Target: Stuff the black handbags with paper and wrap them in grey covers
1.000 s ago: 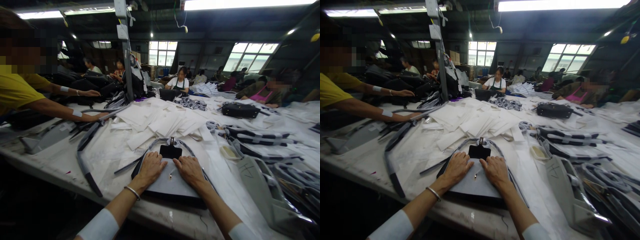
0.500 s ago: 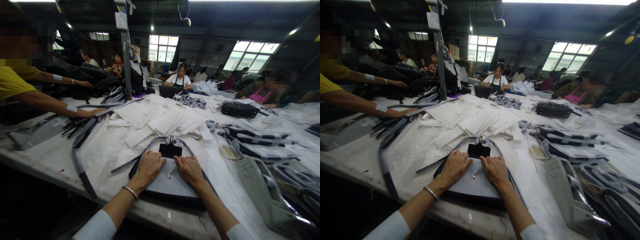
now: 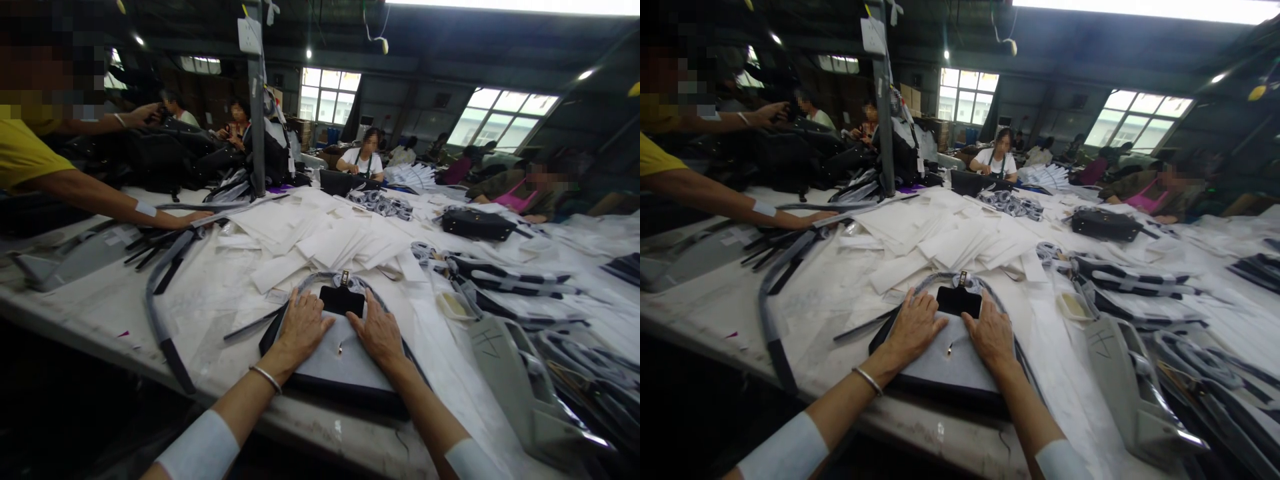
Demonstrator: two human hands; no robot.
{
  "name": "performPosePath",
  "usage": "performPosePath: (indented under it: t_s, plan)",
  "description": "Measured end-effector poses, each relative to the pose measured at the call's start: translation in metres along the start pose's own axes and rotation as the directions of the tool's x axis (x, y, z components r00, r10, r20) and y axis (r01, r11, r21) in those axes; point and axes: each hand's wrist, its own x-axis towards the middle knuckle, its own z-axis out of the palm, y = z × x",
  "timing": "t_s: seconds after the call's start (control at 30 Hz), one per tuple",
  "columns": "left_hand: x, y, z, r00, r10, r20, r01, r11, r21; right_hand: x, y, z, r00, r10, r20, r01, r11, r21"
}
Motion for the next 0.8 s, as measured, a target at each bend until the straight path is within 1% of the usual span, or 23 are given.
performPosePath:
  t_s: [0.07, 0.13, 0.2, 0.23, 0.3, 0.37, 0.43, 0.57, 0.7, 0.8]
  plan:
    - [-0.001, 0.001, 0.002, 1.0, 0.006, -0.007, -0.006, 1.0, -0.004, 0.003, 0.005, 0.0, 1.0, 0.016, 0.012, -0.018, 0.986, 0.168]
    - [-0.002, 0.001, 0.004, 1.0, 0.006, -0.01, -0.006, 1.0, -0.006, 0.005, 0.009, -0.003, 0.999, 0.012, 0.03, -0.021, 0.94, 0.341]
    - [-0.003, 0.001, 0.007, 1.0, 0.002, -0.017, -0.002, 1.0, -0.008, 0.006, 0.012, -0.006, 1.0, -0.025, -0.006, 0.025, 0.887, 0.461]
    - [-0.003, 0.001, 0.009, 1.0, -0.003, -0.022, 0.003, 1.0, -0.01, 0.005, 0.013, -0.007, 0.998, -0.054, -0.037, 0.065, 0.87, 0.489]
    - [-0.004, 0.0, 0.012, 0.999, -0.02, -0.031, 0.019, 1.0, -0.014, 0.003, 0.013, -0.009, 0.987, -0.142, -0.072, 0.159, 0.858, 0.487]
    - [-0.004, -0.001, 0.015, 0.998, -0.045, -0.038, 0.044, 0.999, -0.021, -0.001, 0.011, -0.01, 0.969, -0.233, -0.079, 0.243, 0.864, 0.442]
    - [-0.005, -0.003, 0.018, 0.996, -0.072, -0.046, 0.07, 0.997, -0.031, -0.004, 0.01, -0.01, 0.956, -0.282, -0.085, 0.292, 0.871, 0.394]
    - [-0.007, -0.007, 0.021, 0.991, -0.11, -0.073, 0.105, 0.992, -0.062, -0.007, 0.011, -0.007, 0.951, -0.3, -0.07, 0.304, 0.879, 0.367]
    - [-0.009, -0.01, 0.023, 0.991, -0.098, -0.091, 0.089, 0.991, -0.097, -0.007, 0.013, -0.006, 0.964, -0.262, -0.037, 0.255, 0.88, 0.4]
    - [-0.009, -0.01, 0.024, 0.992, -0.09, -0.092, 0.079, 0.99, -0.116, -0.008, 0.012, -0.009, 0.958, -0.28, -0.059, 0.28, 0.877, 0.39]
